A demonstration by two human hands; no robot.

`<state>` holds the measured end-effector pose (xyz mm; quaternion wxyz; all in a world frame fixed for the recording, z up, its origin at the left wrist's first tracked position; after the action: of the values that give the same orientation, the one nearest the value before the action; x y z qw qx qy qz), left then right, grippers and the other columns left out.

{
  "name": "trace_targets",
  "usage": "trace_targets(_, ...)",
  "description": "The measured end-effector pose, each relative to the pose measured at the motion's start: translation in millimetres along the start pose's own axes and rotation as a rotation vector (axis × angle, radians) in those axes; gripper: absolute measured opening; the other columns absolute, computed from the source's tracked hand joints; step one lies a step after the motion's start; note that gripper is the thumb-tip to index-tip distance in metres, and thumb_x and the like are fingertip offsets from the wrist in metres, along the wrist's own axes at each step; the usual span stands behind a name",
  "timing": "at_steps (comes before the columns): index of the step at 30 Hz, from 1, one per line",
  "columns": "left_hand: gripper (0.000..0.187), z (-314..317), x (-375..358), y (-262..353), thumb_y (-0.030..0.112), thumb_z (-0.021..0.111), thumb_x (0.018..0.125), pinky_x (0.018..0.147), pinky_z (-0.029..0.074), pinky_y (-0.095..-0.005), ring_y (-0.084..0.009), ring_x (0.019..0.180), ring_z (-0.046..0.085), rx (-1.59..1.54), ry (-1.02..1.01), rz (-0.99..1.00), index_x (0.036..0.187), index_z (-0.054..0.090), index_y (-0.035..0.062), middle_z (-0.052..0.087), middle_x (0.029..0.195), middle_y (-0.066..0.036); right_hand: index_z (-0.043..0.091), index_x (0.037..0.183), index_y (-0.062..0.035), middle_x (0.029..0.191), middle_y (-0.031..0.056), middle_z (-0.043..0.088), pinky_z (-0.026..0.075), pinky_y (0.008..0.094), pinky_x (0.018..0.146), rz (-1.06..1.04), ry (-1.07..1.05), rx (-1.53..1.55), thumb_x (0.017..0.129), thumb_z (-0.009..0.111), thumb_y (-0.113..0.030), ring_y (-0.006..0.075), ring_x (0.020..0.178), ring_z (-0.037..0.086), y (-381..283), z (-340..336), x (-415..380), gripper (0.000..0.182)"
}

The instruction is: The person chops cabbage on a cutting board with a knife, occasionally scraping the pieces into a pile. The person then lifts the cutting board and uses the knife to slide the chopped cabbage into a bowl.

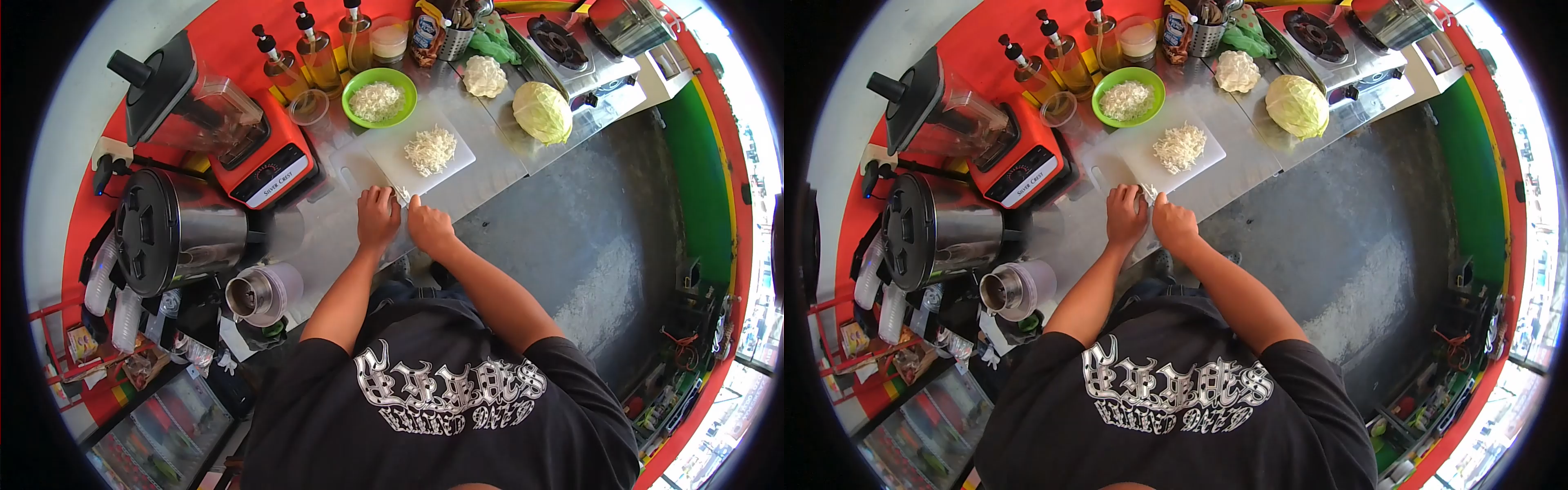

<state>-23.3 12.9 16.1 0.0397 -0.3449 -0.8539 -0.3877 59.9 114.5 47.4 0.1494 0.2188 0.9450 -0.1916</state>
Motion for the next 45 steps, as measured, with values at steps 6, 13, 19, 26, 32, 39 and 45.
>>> trace_targets(6, 0.013, 3, 0, -3, 0.015, 0.061, 0.087, 0.085, 0.044, -0.0463, -0.0345, 0.096, 0.055, 0.007, 0.010, -0.015, 0.098, 0.062, 0.0070, 0.059, 0.097, -0.012, 0.045, 0.105, -0.0009, 0.087, 0.0253, 0.072, 0.059, 0.0507, 0.073, 0.074, -0.020, 0.045, 0.096, 0.048, -0.008, 0.0415, 0.086, 0.073, -2, 11, -14, 0.012)
trace_targets(13, 0.014, 1, 0, 1, 0.014, 0.063, 0.086, 0.087, 0.045, -0.0461, -0.0341, 0.096, 0.055, -0.016, 0.009, -0.012, 0.098, 0.062, 0.0076, 0.059, 0.096, -0.011, 0.044, 0.104, -0.0009, 0.087, 0.0260, 0.072, 0.059, 0.0512, 0.072, 0.015, 0.013, 0.044, 0.096, 0.048, -0.008, 0.0425, 0.084, 0.073, 1, 3, -2, 0.012)
trace_targets(19, 0.014, 5, -2, -5, 0.016, 0.062, 0.088, 0.088, 0.044, -0.0463, -0.0337, 0.096, 0.055, -0.012, 0.020, -0.023, 0.099, 0.062, 0.0078, 0.058, 0.096, -0.010, 0.045, 0.104, -0.0002, 0.086, 0.0247, 0.072, 0.058, 0.0510, 0.070, 0.072, -0.013, 0.094, 0.096, 0.048, -0.009, 0.0427, 0.081, 0.073, 0, 14, -13, 0.012)
trace_targets(26, 0.014, 2, -3, -4, 0.009, 0.060, 0.083, 0.089, 0.045, -0.0452, -0.0334, 0.097, 0.054, -0.044, 0.008, -0.036, 0.097, 0.062, 0.0066, 0.057, 0.096, -0.010, 0.044, 0.105, -0.0004, 0.085, 0.0266, 0.072, 0.058, 0.0513, 0.070, 0.004, 0.020, 0.058, 0.096, 0.048, -0.008, 0.0422, 0.082, 0.073, -1, 4, -5, 0.012)
trace_targets(32, 0.014, 4, -3, -8, 0.011, 0.060, 0.084, 0.089, 0.045, -0.0458, -0.0342, 0.097, 0.054, -0.052, 0.006, -0.037, 0.096, 0.062, 0.0058, 0.058, 0.096, -0.011, 0.044, 0.106, 0.0001, 0.087, 0.0262, 0.072, 0.058, 0.0509, 0.071, 0.061, -0.028, 0.062, 0.096, 0.048, -0.009, 0.0419, 0.083, 0.073, -4, 11, -14, 0.013)
trace_targets(39, 0.012, 0, -2, -6, 0.009, 0.062, 0.083, 0.088, 0.045, -0.0463, -0.0350, 0.096, 0.055, -0.099, 0.014, -0.041, 0.095, 0.062, 0.0061, 0.059, 0.096, -0.011, 0.044, 0.106, -0.0001, 0.088, 0.0270, 0.072, 0.058, 0.0523, 0.070, 0.014, -0.025, 0.062, 0.097, 0.046, -0.009, 0.0430, 0.082, 0.073, -4, 5, -4, 0.013)
trace_targets(45, 0.009, 4, -2, -9, 0.008, 0.063, 0.083, 0.087, 0.045, -0.0463, -0.0349, 0.096, 0.054, -0.093, 0.015, -0.046, 0.091, 0.059, 0.0057, 0.059, 0.094, -0.011, 0.045, 0.105, -0.0007, 0.088, 0.0266, 0.072, 0.058, 0.0519, 0.071, 0.091, -0.011, 0.085, 0.098, 0.046, -0.012, 0.0423, 0.083, 0.073, -5, 18, -15, 0.013)
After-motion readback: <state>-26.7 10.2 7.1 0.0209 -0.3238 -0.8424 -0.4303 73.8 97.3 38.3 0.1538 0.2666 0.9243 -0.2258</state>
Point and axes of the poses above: each hand's wrist, its own x-axis towards the middle knuckle, its own z-axis out of the palm, y = z × x, the point moved 3 cm from there along x, towards the middle knuckle
